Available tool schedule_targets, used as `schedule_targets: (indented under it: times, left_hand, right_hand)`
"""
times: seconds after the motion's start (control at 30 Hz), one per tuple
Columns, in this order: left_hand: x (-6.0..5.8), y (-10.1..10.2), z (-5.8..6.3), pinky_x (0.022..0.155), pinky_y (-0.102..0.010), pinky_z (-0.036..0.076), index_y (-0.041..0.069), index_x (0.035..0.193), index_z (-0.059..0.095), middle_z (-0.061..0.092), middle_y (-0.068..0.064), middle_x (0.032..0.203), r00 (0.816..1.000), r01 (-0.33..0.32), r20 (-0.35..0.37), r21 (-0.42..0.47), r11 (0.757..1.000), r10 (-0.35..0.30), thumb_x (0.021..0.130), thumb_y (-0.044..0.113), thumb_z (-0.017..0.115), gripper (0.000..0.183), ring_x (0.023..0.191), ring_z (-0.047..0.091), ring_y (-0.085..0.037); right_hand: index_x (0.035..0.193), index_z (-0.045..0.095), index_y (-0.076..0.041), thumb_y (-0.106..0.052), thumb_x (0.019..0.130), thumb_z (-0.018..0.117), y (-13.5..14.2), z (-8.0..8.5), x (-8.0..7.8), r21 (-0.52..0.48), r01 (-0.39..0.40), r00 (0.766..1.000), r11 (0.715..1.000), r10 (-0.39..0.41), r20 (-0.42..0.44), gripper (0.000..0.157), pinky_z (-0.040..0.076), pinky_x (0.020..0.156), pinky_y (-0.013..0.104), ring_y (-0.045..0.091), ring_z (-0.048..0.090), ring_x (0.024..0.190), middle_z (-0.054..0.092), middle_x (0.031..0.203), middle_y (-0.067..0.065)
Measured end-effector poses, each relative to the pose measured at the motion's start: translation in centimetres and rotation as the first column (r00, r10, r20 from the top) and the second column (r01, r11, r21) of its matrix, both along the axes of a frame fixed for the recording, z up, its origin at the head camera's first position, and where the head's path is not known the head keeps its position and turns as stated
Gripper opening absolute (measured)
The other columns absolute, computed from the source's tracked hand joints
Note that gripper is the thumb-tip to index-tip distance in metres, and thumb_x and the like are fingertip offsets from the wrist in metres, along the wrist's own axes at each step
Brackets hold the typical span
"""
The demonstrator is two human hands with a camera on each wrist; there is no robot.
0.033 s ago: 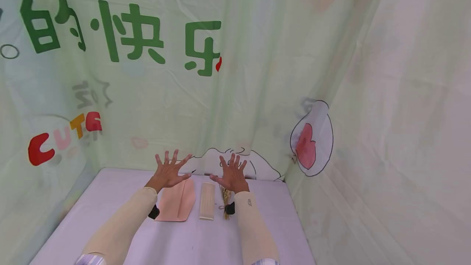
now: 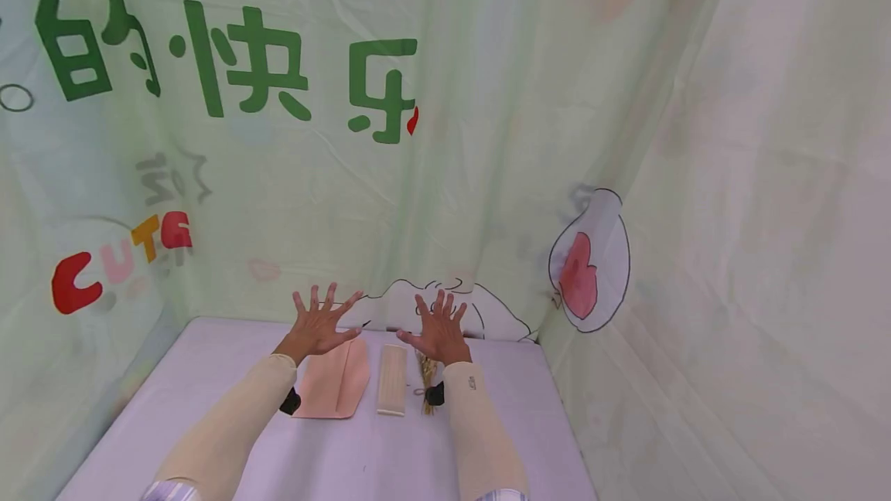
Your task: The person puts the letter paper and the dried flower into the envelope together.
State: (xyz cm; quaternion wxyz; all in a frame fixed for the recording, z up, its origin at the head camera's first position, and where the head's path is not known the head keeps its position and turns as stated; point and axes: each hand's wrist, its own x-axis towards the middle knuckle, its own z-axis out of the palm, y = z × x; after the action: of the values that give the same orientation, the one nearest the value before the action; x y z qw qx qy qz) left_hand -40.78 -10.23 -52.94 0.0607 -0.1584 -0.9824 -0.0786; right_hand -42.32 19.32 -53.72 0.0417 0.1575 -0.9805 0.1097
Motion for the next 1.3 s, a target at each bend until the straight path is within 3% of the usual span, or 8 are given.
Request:
schedule_targets:
  times: [0.27, 0.53, 0.8, 1.0, 1.2, 1.3]
  left_hand:
    - [-0.4, -0.3, -1.6, 0.117, -0.094, 0.008, 0.034, 0.174, 0.026, 0.019, -0.033, 0.178, 1.0, 0.007, 0.009, 0.008, 1.0, -0.007, 0.105, 0.073, 0.048, 0.082, 0.16, 0.019, -0.07]
    - [-0.5, -0.3, -2.3, 0.116, -0.095, 0.01, 0.033, 0.173, 0.029, 0.021, -0.035, 0.177, 1.0, 0.02, -0.001, 0.014, 1.0, -0.02, 0.106, 0.07, 0.05, 0.08, 0.158, 0.022, -0.07]
    - [0.0, -0.4, -3.3, 0.116, -0.093, 0.019, 0.029, 0.171, 0.034, 0.029, -0.039, 0.173, 0.998, 0.043, -0.051, 0.016, 0.999, -0.042, 0.105, 0.064, 0.057, 0.079, 0.154, 0.032, -0.07]
    - [0.9, -0.6, -5.2, 0.112, -0.09, 0.032, 0.025, 0.166, 0.045, 0.043, -0.04, 0.164, 0.988, 0.07, -0.142, 0.021, 0.997, -0.066, 0.103, 0.054, 0.066, 0.073, 0.145, 0.047, -0.067]
    - [1.5, -0.7, -7.4, 0.112, -0.089, 0.033, 0.025, 0.166, 0.044, 0.045, -0.04, 0.162, 0.988, 0.07, -0.142, 0.052, 0.996, -0.062, 0.103, 0.05, 0.067, 0.071, 0.144, 0.048, -0.067]
    - [1.8, -0.5, -8.4, 0.111, -0.089, 0.034, 0.024, 0.165, 0.045, 0.046, -0.041, 0.161, 0.989, 0.075, -0.134, 0.072, 0.995, -0.065, 0.103, 0.046, 0.068, 0.07, 0.143, 0.048, -0.068]
  right_hand:
    - [0.173, 0.03, -0.014, -0.068, 0.099, 0.06, -0.2, 0.3, 0.9, -0.047, 0.007, 1.0, 0.999, -0.007, 0.007, 0.097, 0.004, 0.124, 0.087, 0.064, 0.008, 0.165, 0.011, 0.178, 0.038]
    - [0.172, 0.032, -0.011, -0.069, 0.098, 0.059, 0.0, -0.5, 0.9, -0.04, -0.001, 1.0, 0.999, 0.001, -0.006, 0.097, 0.007, 0.125, 0.086, 0.064, 0.013, 0.164, 0.016, 0.176, 0.04]
    - [0.171, 0.034, -0.011, -0.067, 0.099, 0.061, -0.1, -1.5, 0.7, -0.05, -0.002, 0.999, 0.999, 0.004, 0.036, 0.095, 0.012, 0.127, 0.084, 0.063, 0.019, 0.163, 0.021, 0.175, 0.039]
    - [0.168, 0.04, -0.007, -0.052, 0.102, 0.068, -0.4, -2.7, 0.6, -0.089, 0.004, 0.997, 0.996, 0.003, 0.079, 0.084, 0.021, 0.129, 0.078, 0.057, 0.03, 0.162, 0.033, 0.173, 0.036]
    - [0.162, 0.048, -0.004, -0.043, 0.107, 0.067, -0.7, -3.9, 0.4, -0.104, 0.047, 0.99, 0.993, -0.033, 0.136, 0.07, 0.036, 0.127, 0.068, 0.047, 0.051, 0.152, 0.055, 0.162, 0.024]
    - [0.161, 0.051, -0.004, -0.041, 0.107, 0.067, -0.9, -4.7, 0.5, -0.127, 0.087, 0.985, 0.988, -0.067, 0.159, 0.067, 0.043, 0.124, 0.063, 0.044, 0.057, 0.147, 0.059, 0.16, 0.02]
